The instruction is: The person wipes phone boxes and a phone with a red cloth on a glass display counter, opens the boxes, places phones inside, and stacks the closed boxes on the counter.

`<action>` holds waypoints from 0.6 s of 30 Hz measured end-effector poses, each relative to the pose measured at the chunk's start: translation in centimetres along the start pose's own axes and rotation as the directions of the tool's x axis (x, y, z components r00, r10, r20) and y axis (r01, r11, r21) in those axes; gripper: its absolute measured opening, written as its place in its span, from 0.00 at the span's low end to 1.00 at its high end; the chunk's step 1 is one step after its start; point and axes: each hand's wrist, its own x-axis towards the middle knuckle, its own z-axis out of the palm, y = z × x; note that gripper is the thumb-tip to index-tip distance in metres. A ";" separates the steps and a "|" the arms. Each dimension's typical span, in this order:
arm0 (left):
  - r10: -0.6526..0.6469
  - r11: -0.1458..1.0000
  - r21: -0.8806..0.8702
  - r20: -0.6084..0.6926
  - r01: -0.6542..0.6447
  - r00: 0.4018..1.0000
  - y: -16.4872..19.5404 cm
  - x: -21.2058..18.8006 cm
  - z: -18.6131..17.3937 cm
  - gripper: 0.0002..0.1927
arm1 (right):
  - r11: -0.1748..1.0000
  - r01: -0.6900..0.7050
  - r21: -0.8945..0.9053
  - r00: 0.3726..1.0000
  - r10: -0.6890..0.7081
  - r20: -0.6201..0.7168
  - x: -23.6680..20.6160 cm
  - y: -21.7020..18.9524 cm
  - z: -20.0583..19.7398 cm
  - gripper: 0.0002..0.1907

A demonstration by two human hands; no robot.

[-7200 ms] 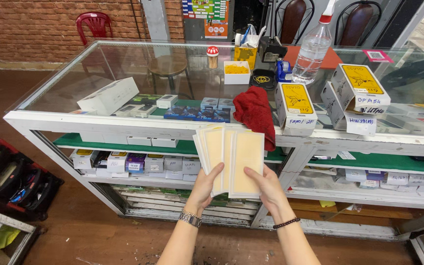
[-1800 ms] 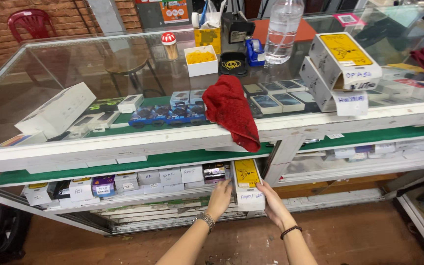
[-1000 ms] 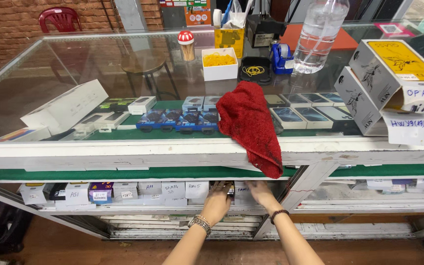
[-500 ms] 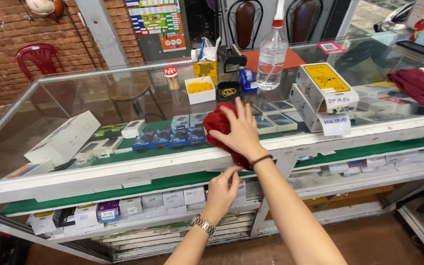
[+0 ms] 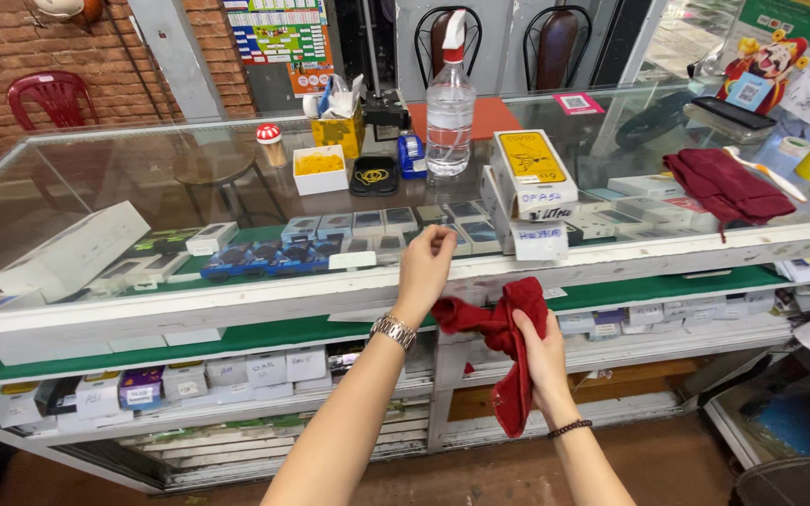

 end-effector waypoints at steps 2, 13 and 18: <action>-0.048 0.998 0.031 0.000 0.048 0.999 -0.5 0.3 3.3 0.14 | 0.997 -0.066 0.044 0.998 0.066 -0.021 0.5 -0.7 -2.9 0.21; -0.031 0.977 0.193 -0.290 0.090 0.956 -0.4 3.5 11.2 0.23 | 0.985 -0.154 0.075 0.988 0.155 -0.001 2.4 -3.8 -8.9 0.21; -0.079 0.997 -0.036 -0.208 0.074 0.975 0.0 6.0 12.9 0.19 | 0.986 -0.119 0.115 0.993 0.115 0.041 2.6 -4.0 -8.7 0.22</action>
